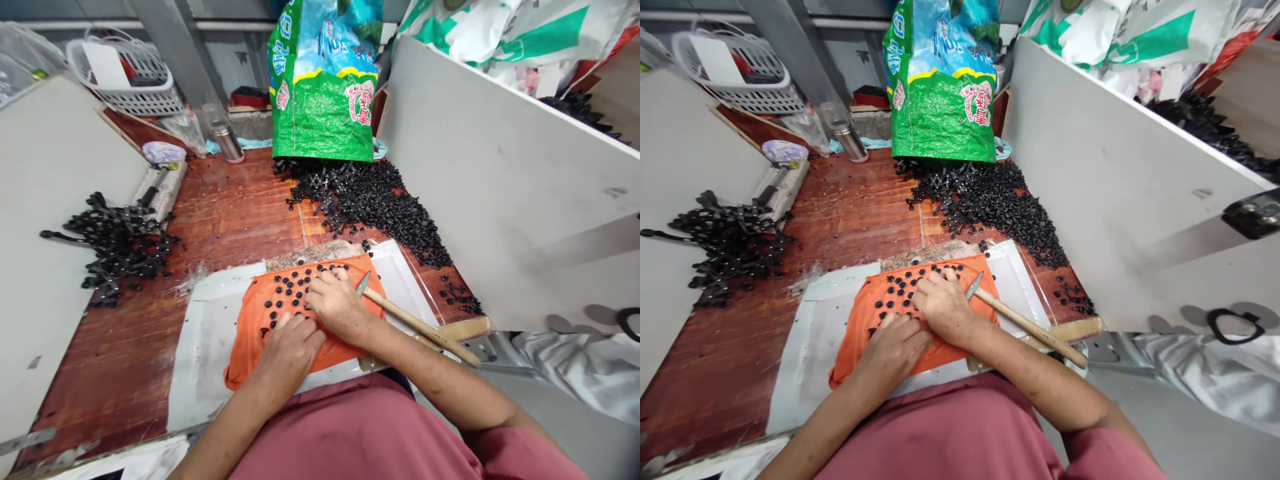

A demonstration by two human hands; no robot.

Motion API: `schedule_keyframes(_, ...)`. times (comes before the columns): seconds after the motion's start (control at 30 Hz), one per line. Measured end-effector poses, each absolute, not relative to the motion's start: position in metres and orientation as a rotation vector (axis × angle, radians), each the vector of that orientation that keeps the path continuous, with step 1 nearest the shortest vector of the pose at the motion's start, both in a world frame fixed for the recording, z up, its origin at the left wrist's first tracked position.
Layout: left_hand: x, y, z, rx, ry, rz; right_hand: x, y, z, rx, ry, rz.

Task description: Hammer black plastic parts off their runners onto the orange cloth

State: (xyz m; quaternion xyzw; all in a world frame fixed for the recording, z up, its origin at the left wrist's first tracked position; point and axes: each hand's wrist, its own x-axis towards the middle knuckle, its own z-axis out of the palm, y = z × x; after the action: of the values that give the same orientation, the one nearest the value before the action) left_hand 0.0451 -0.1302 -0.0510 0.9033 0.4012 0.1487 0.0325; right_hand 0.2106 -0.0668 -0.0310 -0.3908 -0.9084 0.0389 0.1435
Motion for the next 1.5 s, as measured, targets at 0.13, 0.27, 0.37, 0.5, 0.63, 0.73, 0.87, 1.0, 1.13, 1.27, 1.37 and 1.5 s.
schedule_keyframes(0.13,0.030,-0.136,-0.044,2.784,1.208,0.478,0.210,-0.066,-0.026,-1.162,-2.585,0.111)
schedule_keyframes(0.27,-0.002,-0.130,-0.025,2.651,1.301,0.590,0.236,-0.081,-0.015,-1.211,-2.553,0.182)
schedule_keyframes(0.37,-0.023,-0.118,-0.016,2.496,1.569,0.735,0.252,-0.094,-0.018,-1.170,-2.661,0.286)
schedule_keyframes(0.5,-0.020,-0.100,-0.019,2.511,1.575,0.693,0.252,-0.103,-0.030,-1.186,-2.683,0.263)
schedule_keyframes(0.63,-0.001,-0.089,-0.026,2.694,1.538,0.491,0.247,-0.104,-0.027,-1.231,-2.641,0.257)
schedule_keyframes(0.73,0.000,-0.086,-0.023,2.718,1.603,0.475,0.245,-0.102,-0.019,-1.266,-2.571,0.295)
schedule_keyframes(0.87,-0.019,-0.085,-0.010,2.534,1.726,0.690,0.232,-0.093,-0.022,-1.276,-2.514,0.225)
schedule_keyframes(1.0,-0.035,-0.085,-0.002,2.359,1.830,0.784,0.216,-0.088,-0.034,-1.246,-2.525,0.155)
schedule_keyframes(1.13,-0.038,-0.075,-0.016,2.531,1.683,0.722,0.225,-0.095,-0.035,-1.272,-2.446,0.173)
schedule_keyframes(1.27,-0.041,-0.052,-0.036,2.745,1.426,0.599,0.260,-0.100,-0.028,-1.342,-2.357,0.140)
schedule_keyframes(1.37,-0.048,-0.041,-0.045,2.869,1.240,0.478,0.286,-0.101,-0.023,-1.439,-2.298,0.042)
schedule_keyframes(1.5,-0.060,-0.043,-0.049,2.908,1.098,0.429,0.297,-0.100,-0.021,-1.432,-2.344,0.031)
